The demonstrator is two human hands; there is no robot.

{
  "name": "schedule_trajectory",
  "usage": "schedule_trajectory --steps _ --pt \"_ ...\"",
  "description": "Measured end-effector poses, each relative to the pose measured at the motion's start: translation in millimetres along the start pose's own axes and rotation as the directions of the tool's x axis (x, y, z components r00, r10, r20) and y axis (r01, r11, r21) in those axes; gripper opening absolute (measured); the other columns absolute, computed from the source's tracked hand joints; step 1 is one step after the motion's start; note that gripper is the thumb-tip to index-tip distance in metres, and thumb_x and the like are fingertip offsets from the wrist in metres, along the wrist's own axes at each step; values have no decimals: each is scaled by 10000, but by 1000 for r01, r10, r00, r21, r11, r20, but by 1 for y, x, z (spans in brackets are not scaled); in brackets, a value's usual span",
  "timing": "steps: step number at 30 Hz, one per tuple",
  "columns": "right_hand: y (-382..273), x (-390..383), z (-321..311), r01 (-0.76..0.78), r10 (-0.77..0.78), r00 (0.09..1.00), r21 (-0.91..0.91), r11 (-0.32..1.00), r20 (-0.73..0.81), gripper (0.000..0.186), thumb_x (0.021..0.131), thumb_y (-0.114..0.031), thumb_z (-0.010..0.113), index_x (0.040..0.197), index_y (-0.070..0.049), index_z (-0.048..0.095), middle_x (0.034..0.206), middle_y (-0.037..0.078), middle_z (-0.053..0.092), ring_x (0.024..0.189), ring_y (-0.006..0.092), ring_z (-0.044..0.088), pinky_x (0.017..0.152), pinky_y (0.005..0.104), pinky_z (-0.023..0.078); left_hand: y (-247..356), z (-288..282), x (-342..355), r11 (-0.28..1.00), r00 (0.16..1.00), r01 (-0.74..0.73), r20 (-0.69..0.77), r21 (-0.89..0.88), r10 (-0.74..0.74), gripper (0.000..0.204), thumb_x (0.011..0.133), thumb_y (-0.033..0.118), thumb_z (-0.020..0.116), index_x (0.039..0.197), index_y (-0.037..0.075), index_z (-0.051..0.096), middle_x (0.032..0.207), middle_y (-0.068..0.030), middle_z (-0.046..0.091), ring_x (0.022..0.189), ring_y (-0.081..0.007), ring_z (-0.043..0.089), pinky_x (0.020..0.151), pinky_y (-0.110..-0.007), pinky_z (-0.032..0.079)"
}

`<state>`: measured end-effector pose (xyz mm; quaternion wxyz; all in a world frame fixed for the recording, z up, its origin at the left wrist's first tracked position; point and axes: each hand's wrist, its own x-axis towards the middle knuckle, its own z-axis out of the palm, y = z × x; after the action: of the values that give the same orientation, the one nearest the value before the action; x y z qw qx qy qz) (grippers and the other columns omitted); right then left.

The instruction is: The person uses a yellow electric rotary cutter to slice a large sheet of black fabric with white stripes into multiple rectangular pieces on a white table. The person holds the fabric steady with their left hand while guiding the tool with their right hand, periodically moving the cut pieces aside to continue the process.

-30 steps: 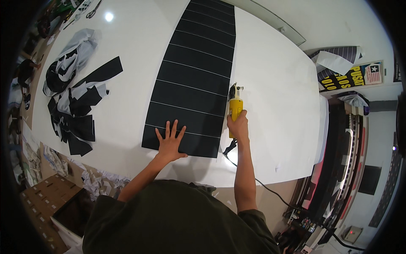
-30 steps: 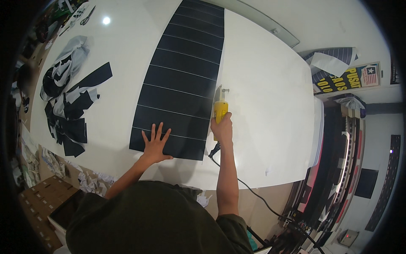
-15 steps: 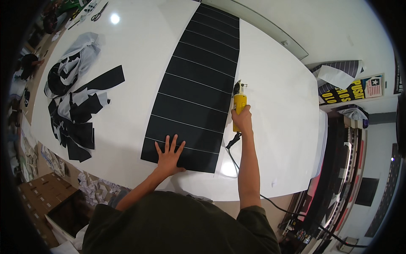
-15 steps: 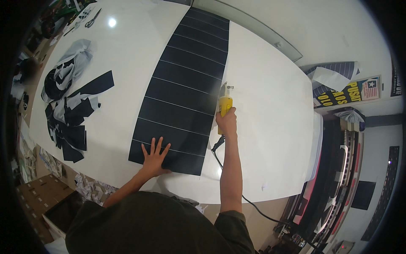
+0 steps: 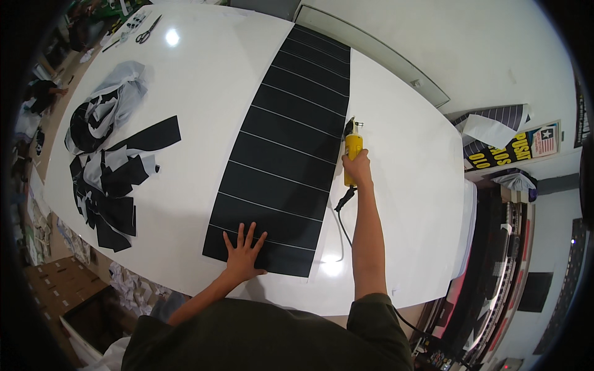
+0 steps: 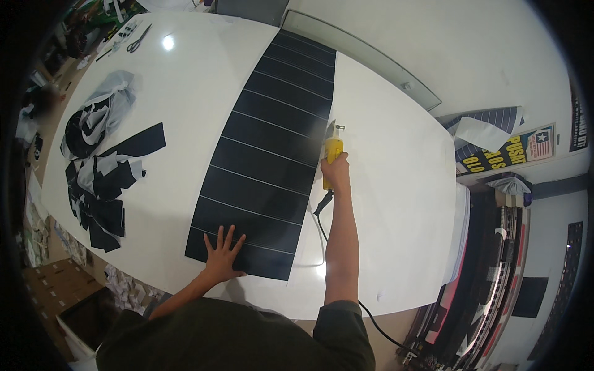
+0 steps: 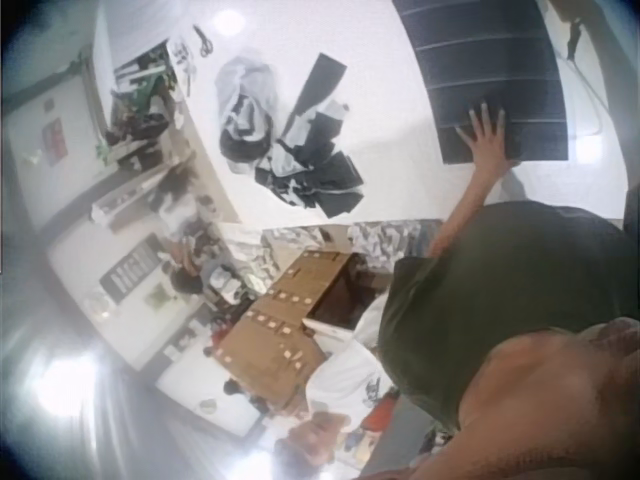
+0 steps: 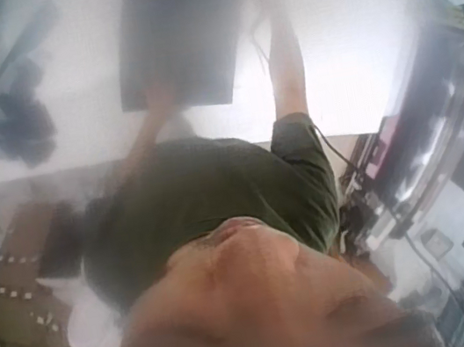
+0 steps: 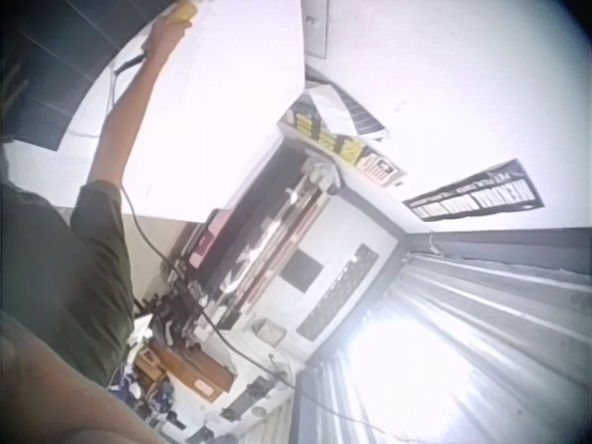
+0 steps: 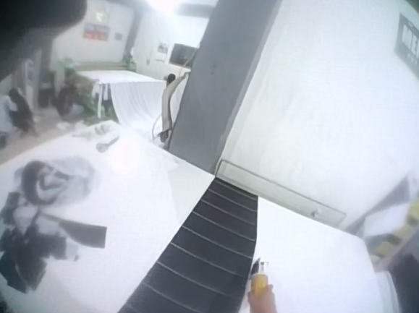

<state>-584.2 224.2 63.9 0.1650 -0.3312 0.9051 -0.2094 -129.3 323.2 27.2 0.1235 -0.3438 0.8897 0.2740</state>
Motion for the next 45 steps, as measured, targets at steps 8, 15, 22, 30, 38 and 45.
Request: schedule_trajectory --steps 8,15,22,30,38,45 --pt "18 18 -5 15 -17 998 -45 999 -53 686 859 -362 761 1231 118 442 1109 408 680 1009 538 710 862 536 602 1 0 -8 998 999 -33 -3 53 34 1341 620 627 918 1689 216 221 1758 -204 -2 1601 -501 -6 1095 -880 102" --pt "61 -195 -29 -95 97 990 -30 995 102 668 878 -362 758 1271 75 441 1066 388 695 999 532 708 847 551 584 -2 -23 -79 990 816 101 578 -104 -22 877 815 645 773 1394 13 588 1334 -294 654 1248 -429 656 972 -600 544" --pt "83 -347 -45 -272 267 953 16 962 141 617 878 -328 752 1269 57 469 1042 372 705 971 530 712 843 553 581 -26 -58 42 997 869 -77 -490 1 68 739 936 492 710 1455 2 517 1461 -260 528 1369 -431 515 1078 -610 425" --pt "79 -397 -12 -73 71 993 18 997 93 519 912 -253 725 1214 45 427 987 399 679 924 580 672 802 592 557 -5 -41 49 987 999 -11 42 160 4 1408 629 782 838 1702 174 159 1756 -220 8 1596 -518 -4 1155 -843 56" --pt "46 -341 8 -21 21 997 -1 1000 77 489 913 -248 719 1150 59 422 957 393 672 891 564 683 773 582 566 -13 -25 46 990 999 -18 41 137 12 1484 574 778 871 1707 197 108 1761 -198 -59 1594 -511 -83 1146 -852 27" --pt "31 -293 14 28 -27 999 -23 999 35 487 913 -261 713 1125 68 424 949 413 678 869 577 689 760 577 586 -12 -26 45 995 999 -17 31 102 14 1463 577 753 885 1707 213 129 1766 -186 -42 1597 -502 -89 1146 -852 -3"
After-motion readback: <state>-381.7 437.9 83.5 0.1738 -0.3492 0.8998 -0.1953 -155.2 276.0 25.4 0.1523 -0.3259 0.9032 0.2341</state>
